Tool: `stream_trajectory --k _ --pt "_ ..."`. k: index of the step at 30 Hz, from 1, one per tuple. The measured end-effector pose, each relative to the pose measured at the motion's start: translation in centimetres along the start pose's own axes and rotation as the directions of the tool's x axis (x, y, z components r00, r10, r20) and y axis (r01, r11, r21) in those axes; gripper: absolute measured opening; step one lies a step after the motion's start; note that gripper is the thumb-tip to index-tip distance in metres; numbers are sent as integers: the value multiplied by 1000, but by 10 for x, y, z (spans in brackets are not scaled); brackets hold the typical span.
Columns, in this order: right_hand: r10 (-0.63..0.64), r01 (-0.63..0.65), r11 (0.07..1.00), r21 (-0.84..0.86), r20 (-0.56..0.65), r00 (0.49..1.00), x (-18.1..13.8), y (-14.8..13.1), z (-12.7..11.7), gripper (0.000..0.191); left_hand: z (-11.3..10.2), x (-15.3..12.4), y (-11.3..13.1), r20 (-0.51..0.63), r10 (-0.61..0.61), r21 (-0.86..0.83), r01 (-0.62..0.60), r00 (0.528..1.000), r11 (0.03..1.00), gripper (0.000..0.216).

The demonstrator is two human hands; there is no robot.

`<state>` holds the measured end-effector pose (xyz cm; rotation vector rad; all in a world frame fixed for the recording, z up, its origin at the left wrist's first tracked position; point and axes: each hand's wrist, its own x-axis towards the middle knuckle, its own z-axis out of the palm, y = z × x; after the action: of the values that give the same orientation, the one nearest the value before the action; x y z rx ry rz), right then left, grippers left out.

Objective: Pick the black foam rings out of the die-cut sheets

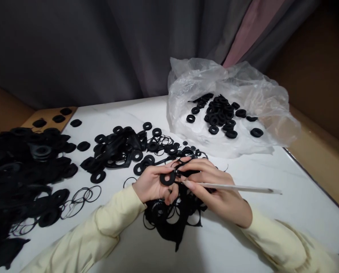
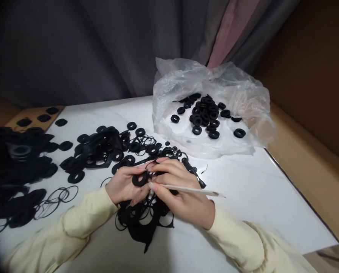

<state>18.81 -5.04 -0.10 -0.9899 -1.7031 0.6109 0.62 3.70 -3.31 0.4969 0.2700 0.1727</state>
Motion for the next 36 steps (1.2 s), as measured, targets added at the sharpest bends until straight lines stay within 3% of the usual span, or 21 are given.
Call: stream_trajectory --k 5,9,14,16,19,21,26,30,36 --pt "-56 62 996 -71 89 994 -2 5 2 11 1 -1 -2 -5 -79 7 79 997 997 25" --pt "-131 152 971 -185 119 984 -2 7 3 11 -1 -1 -3 5 -117 30 117 993 993 31" --pt "-187 218 947 -235 147 971 -1 9 4 11 -4 -1 -6 11 -78 76 77 997 994 25" --pt "-200 238 940 -245 170 965 -5 13 5 10 -4 0 -8 24 -81 77 79 996 994 33" --pt "-237 282 924 -259 194 952 -11 20 6 11 -2 1 -11 -41 -77 128 82 996 988 43" --pt "-248 294 912 -285 187 950 -14 22 5 12 1 1 -10 -111 -87 200 109 990 974 37" --pt "-218 301 875 -379 246 944 -10 13 1 17 10 -1 -2 -150 -235 260 268 960 928 31" --pt "-245 342 847 -407 272 931 -8 10 -1 20 12 -4 0 -128 -246 297 274 961 915 24" --pt "-249 320 853 -412 218 944 -16 22 2 16 10 -4 -5 3 -264 322 249 964 913 26"
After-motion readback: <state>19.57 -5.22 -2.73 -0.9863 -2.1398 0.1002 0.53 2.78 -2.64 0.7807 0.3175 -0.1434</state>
